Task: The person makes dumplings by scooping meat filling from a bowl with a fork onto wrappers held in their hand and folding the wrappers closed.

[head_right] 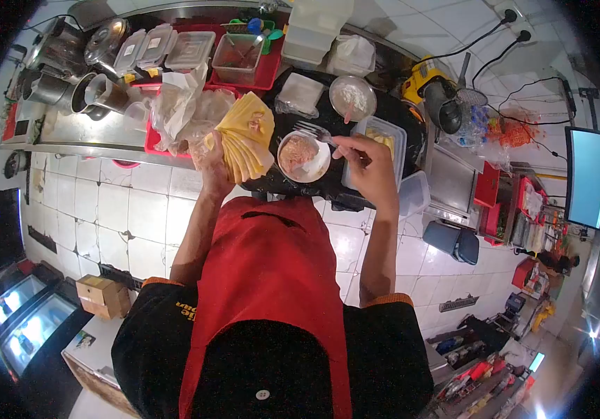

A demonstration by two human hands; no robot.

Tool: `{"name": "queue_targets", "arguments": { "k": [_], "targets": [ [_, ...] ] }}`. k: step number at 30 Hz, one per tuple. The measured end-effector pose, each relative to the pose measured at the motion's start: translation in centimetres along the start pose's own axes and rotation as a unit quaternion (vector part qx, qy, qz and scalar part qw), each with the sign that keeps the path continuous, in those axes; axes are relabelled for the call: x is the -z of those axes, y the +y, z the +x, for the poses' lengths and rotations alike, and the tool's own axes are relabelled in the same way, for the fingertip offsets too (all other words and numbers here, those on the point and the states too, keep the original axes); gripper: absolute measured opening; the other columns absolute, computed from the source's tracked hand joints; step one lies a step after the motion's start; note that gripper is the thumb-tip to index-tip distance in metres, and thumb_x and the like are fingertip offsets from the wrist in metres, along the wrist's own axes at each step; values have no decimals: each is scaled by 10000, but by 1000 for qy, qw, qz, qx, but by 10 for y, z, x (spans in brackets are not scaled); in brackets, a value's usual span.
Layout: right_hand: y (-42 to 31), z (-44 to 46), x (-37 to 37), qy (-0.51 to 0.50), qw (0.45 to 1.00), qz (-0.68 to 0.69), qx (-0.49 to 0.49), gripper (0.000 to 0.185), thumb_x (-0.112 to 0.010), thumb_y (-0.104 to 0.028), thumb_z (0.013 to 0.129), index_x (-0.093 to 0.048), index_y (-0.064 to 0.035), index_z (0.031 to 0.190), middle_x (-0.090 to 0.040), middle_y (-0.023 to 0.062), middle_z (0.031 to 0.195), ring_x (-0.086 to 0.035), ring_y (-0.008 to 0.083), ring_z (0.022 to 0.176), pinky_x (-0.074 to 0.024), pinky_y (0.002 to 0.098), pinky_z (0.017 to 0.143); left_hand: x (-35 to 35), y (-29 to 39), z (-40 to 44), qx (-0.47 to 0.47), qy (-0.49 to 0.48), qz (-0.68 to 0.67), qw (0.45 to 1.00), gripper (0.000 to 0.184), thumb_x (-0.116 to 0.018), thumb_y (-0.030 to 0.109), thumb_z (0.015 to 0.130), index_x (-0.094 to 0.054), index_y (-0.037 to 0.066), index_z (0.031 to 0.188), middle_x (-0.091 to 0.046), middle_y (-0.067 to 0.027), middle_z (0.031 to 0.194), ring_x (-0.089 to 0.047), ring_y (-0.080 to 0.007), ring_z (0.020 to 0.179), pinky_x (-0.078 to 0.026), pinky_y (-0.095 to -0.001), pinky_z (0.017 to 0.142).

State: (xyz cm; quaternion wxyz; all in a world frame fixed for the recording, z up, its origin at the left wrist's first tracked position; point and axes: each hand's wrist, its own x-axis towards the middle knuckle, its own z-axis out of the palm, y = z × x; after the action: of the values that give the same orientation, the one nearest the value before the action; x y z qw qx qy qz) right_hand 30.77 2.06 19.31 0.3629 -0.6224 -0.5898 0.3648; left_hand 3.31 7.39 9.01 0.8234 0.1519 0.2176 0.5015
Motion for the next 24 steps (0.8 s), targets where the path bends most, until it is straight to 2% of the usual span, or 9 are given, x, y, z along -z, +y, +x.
{"name": "queue_targets", "arguments": {
  "k": [2, 5, 13, 15, 16, 19, 21, 22, 24],
  "targets": [
    [-10, -1, -6, 17, 1000, 16, -5, 179, -608, -2, 920, -710, 7, 1067, -655, 83, 788, -621, 125, 703, -461, 225, 619, 3, -3, 2, -8, 25, 110, 994, 529, -383, 411, 1054, -393, -5, 1381, -549, -152, 1310, -586, -256, 1190, -479, -389, 1014],
    [-17, 5, -27, -21, 994, 51, 95, 177, -611, -6, 916, -715, 2, 1059, -663, 83, 791, -619, 120, 695, -460, 231, 613, 24, -22, 11, -47, 17, 144, 988, 506, -398, 395, 1053, -406, -9, 1359, -551, -142, 1305, -589, -252, 1184, -475, -381, 1017],
    [4, 13, -25, 11, 999, 8, 45, 169, -633, -31, 915, -725, -14, 1056, -659, 59, 755, -566, 79, 637, -410, 230, 552, -1, -1, -3, -45, 31, 56, 997, 545, -378, 422, 1052, -390, -16, 1377, -558, -161, 1305, -597, -264, 1181, -495, -396, 1003],
    [-8, 13, -21, -10, 998, 35, 52, 171, -639, -75, 937, -727, -25, 1075, -657, 33, 747, -538, 48, 629, -388, 205, 540, 9, -2, -2, -84, -8, 238, 968, 574, -365, 441, 1050, -379, -19, 1393, -566, -165, 1302, -620, -267, 1147, -510, -396, 987],
    [-15, 15, -23, -20, 998, 14, 55, 168, -632, -32, 918, -726, -12, 1055, -651, 52, 746, -559, 78, 631, -407, 230, 551, 8, -4, -2, -81, -9, 238, 968, 574, -365, 441, 1050, -379, -19, 1393, -566, -165, 1302, -620, -267, 1147, -510, -396, 987],
    [-10, 27, -31, -22, 998, 6, 55, 188, -617, 26, 891, -726, -6, 1041, -639, 76, 750, -579, 111, 643, -422, 253, 565, 1, -6, -1, -10, -27, 28, 999, 581, -358, 447, 1050, -374, -17, 1399, -569, -171, 1298, -635, -269, 1120, -519, -391, 976],
    [-8, 28, -32, -22, 998, 20, 53, 207, -610, 42, 884, -726, -12, 1048, -633, 80, 756, -578, 114, 652, -417, 251, 567, 2, -5, -5, -112, -98, 259, 954, 583, -339, 448, 1053, -373, -17, 1402, -573, -178, 1292, -623, -274, 1143, -512, -404, 988],
    [-11, 28, -32, -23, 998, -7, 51, 252, -597, 69, 866, -729, -22, 1060, -638, 85, 781, -589, 118, 675, -428, 248, 581, 2, -4, -4, -113, -97, 260, 954, 583, -339, 448, 1053, -373, -17, 1402, -573, -178, 1292, -623, -274, 1143, -512, -404, 988],
    [-11, 27, -35, -25, 998, -35, 49, 299, -583, 97, 847, -731, -33, 1072, -644, 90, 805, -600, 121, 698, -439, 244, 595, -1, -4, 0, -3, -32, 6, 999, 587, -302, 459, 1056, -381, -6, 1405, -572, -175, 1302, -602, -281, 1177, -499, -416, 1006]
  ]
}}
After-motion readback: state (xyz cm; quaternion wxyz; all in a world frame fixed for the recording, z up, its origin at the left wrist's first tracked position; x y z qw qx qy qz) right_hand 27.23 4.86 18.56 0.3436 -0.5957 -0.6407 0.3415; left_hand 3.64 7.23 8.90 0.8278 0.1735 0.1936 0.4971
